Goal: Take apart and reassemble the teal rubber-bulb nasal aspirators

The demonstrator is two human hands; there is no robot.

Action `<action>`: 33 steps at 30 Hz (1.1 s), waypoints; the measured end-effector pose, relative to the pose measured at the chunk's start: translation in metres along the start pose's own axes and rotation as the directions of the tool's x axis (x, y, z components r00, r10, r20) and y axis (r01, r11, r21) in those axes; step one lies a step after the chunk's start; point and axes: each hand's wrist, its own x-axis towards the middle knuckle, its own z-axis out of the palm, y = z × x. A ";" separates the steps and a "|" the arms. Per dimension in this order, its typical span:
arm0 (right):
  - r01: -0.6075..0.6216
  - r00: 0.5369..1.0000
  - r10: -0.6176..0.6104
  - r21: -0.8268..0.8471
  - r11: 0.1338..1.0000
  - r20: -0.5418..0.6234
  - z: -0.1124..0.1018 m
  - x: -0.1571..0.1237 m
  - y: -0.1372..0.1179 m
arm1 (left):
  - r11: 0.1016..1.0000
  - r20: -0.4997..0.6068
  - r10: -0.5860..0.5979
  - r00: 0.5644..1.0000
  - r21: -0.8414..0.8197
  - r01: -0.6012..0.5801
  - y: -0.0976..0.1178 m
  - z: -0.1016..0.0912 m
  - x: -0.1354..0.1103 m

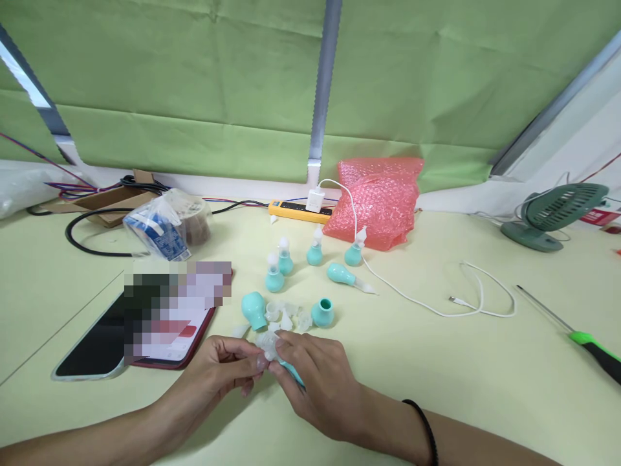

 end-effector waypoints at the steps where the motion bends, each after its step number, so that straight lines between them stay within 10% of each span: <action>1: 0.008 1.000 -0.008 0.009 1.000 0.012 0.000 0.000 0.000 | 1.000 -0.007 0.002 1.000 0.009 -0.002 0.000 0.000 0.000; 25: -0.060 0.996 0.061 0.025 0.998 -0.070 0.002 -0.002 -0.001 | 0.998 0.001 0.070 0.998 0.000 -0.070 0.001 0.001 -0.004; 33: 0.221 0.975 -0.219 -0.080 0.972 0.027 0.002 -0.003 0.008 | 0.998 0.040 0.057 0.998 -0.016 -0.056 0.002 0.001 -0.003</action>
